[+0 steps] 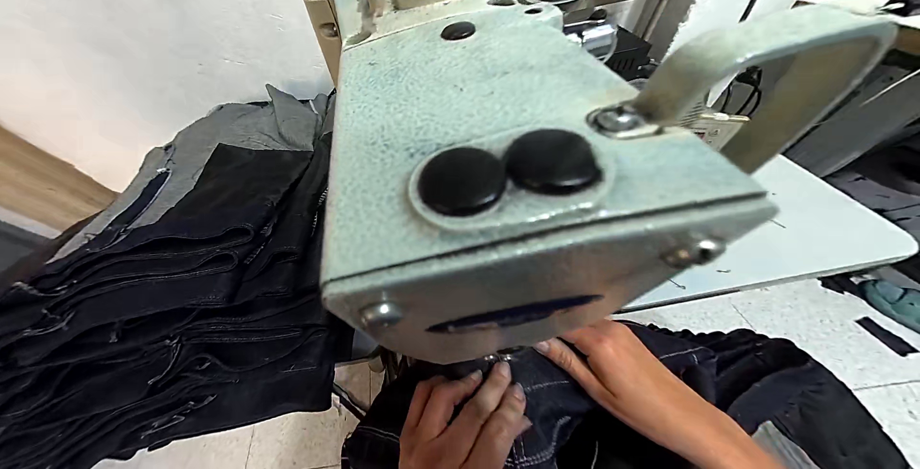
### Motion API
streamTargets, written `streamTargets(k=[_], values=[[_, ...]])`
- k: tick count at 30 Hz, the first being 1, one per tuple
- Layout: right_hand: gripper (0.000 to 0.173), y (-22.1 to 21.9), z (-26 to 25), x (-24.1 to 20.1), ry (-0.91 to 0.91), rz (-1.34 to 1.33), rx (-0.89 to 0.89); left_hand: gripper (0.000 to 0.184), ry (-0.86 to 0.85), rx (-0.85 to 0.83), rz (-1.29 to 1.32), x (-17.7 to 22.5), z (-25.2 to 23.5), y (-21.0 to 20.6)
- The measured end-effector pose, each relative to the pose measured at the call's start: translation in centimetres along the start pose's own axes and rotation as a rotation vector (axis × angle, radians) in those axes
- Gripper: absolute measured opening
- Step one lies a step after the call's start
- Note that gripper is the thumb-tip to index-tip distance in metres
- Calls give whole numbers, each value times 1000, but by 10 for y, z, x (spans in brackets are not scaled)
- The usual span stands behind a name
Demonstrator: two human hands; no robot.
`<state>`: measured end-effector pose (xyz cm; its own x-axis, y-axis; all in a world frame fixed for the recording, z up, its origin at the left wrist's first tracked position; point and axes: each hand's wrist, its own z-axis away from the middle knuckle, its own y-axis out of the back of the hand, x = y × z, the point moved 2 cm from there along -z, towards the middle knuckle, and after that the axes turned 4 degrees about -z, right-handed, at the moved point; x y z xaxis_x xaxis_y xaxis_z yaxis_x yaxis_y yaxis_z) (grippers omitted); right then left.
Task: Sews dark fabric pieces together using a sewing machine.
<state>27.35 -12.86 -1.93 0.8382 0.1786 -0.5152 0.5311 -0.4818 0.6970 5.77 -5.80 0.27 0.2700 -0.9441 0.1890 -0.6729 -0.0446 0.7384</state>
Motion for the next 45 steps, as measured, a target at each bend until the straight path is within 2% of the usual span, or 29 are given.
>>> streamTargets(k=[4, 7, 9, 11, 13, 15, 19, 21, 27, 31, 35, 38, 41, 43, 45], values=[[50, -1, 2, 0, -16, 4, -1, 17, 38, -61, 68, 1, -3, 5], [50, -1, 3, 1, -27, -13, 0, 20, 275, -137, 197, -10, -13, 27], [50, -3, 5, 1, -31, -33, 15, 32, 418, -190, 162, -28, -19, 33], [50, -5, 5, 2, -23, -54, 32, 47, 555, -333, 287, -44, -17, 22], [50, -4, -1, 4, -1, -31, 94, 44, 624, -378, 453, -53, -17, 6], [45, -2, -16, 5, 19, 37, 165, 32, 617, -318, 423, -57, -26, 1], [32, 3, -42, 8, 0, 59, 158, 29, 531, -366, 319, -66, -38, 5], [31, 6, -45, 9, -1, 41, 145, 29, 496, -379, 275, -67, -40, 3], [29, 11, -41, 0, 3, 30, 133, 25, 362, -270, 100, -63, -37, -5], [30, 13, -42, -2, 11, 33, 128, 24, 281, -130, 83, -70, -27, -16], [31, 15, -41, -2, 17, 28, 120, 22, 191, -67, 32, -76, -19, -22], [28, 20, -40, -7, 21, -8, 101, 23, 306, -247, 40, -61, -32, -5], [28, 23, -41, -10, 14, -16, 54, 21, 304, -274, -27, -58, -37, -1], [28, 23, -38, -4, 37, 26, 44, 24, 389, -396, 6, -54, -41, 4], [21, 32, -33, 2, 36, 68, 39, 23, 367, -343, 4, -58, -36, 0]])
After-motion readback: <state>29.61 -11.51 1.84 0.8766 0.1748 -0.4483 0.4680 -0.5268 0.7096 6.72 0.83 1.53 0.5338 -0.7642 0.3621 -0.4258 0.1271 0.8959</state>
